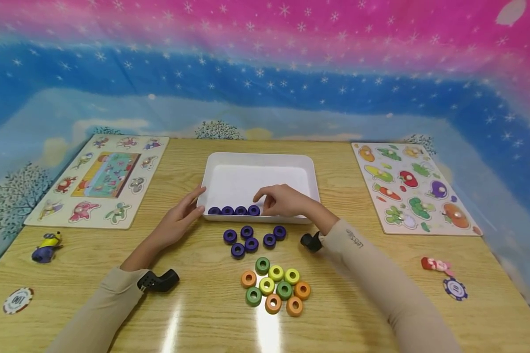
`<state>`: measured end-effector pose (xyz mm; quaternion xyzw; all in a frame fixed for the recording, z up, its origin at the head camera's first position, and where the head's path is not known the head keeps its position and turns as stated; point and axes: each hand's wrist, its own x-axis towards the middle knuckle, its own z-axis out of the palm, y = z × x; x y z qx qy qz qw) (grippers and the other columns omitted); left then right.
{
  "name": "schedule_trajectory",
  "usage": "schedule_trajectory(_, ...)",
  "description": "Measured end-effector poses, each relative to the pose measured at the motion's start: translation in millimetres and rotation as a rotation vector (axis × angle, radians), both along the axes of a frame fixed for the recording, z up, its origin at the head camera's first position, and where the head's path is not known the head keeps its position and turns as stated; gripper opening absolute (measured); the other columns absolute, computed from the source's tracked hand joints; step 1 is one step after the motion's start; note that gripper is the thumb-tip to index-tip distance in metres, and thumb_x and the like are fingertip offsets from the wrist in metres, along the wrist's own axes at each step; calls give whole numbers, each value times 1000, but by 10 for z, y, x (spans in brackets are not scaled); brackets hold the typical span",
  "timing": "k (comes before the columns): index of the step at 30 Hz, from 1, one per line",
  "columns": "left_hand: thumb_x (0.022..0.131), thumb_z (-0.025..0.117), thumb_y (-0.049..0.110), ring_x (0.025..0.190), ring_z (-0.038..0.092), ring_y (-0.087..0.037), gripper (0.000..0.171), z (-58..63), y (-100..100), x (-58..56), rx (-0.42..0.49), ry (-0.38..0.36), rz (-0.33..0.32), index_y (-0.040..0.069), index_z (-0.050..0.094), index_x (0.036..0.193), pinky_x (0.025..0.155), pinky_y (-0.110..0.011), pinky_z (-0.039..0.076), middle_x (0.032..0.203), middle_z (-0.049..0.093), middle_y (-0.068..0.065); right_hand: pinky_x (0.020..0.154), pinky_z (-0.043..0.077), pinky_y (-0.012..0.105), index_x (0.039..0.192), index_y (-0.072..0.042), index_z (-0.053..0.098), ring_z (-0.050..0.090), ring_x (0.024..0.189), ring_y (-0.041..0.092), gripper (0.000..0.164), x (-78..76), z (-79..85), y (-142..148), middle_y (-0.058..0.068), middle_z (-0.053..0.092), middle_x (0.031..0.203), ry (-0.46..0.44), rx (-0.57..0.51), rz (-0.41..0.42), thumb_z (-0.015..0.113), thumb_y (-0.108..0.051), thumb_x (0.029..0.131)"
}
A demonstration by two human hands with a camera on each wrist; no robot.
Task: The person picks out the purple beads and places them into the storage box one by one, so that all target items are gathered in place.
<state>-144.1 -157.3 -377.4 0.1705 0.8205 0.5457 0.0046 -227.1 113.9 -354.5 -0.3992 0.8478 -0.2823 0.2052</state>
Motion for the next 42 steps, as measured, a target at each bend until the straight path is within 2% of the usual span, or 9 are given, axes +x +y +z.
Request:
schedule_trajectory(4,89,42,11,122,20,-18,45,-1,8,1,-1,-3,0,1,28,130,97,-30,22,137,15,-14,62,46,24,107,-8,54,55,68,10,31,101,125,158,-3,57,75,-4,-44,-48,61,-16,78)
schedule_trajectory(9,90,41,13,122,20,-18,45,-3,13,4,-16,-7,0,2,27,131,97,-30,22,138,14,-13,62,47,26,105,-6,54,55,72,16,29,339,269,388,0,57,80,-85,-110,-16,59,-19,80)
schedule_trajectory(12,90,41,14,122,20,-17,45,0,13,6,-28,-9,7,4,26,132,97,-31,22,138,14,-12,62,47,26,104,-5,56,55,74,17,30,490,281,505,0,58,81,-152,-102,8,58,-23,80)
schedule_trajectory(16,90,40,14,122,20,-17,45,7,3,9,-34,-7,10,4,26,132,97,-31,23,138,14,-13,64,47,26,108,-3,54,56,74,15,35,605,190,606,0,59,81,-213,-60,-2,58,-24,80)
schedule_trajectory(19,90,40,14,122,20,-17,45,8,0,10,-32,-5,10,3,26,132,97,-31,22,138,14,-13,64,48,25,115,1,48,56,74,12,43,624,92,631,-1,58,82,-220,-44,-26,59,-22,80)
schedule_trajectory(24,90,41,14,122,20,-17,45,0,2,8,-31,-6,16,4,26,132,97,-30,22,138,15,-12,64,47,24,122,2,41,56,73,9,52,598,-30,579,-2,57,81,-164,-33,-17,60,-21,79)
schedule_trajectory(31,90,41,13,122,20,-17,45,-19,17,-7,-15,3,-6,3,27,131,97,-30,23,138,14,-12,57,46,23,114,-8,48,53,64,7,41,580,-87,472,-5,55,73,-84,-13,21,62,-21,77)
schedule_trajectory(36,90,42,14,122,20,-16,45,-17,11,-12,-14,3,1,3,27,131,97,-29,22,138,14,-12,52,43,22,104,-14,51,49,58,6,30,583,-90,444,-6,53,69,-43,30,34,62,-22,77)
schedule_trajectory(42,90,41,14,122,19,-17,45,-20,-2,-20,-13,3,-5,2,27,131,97,-30,22,138,14,-13,50,42,22,101,-18,51,46,54,6,27,599,19,445,-7,51,66,-16,56,27,62,-23,77)
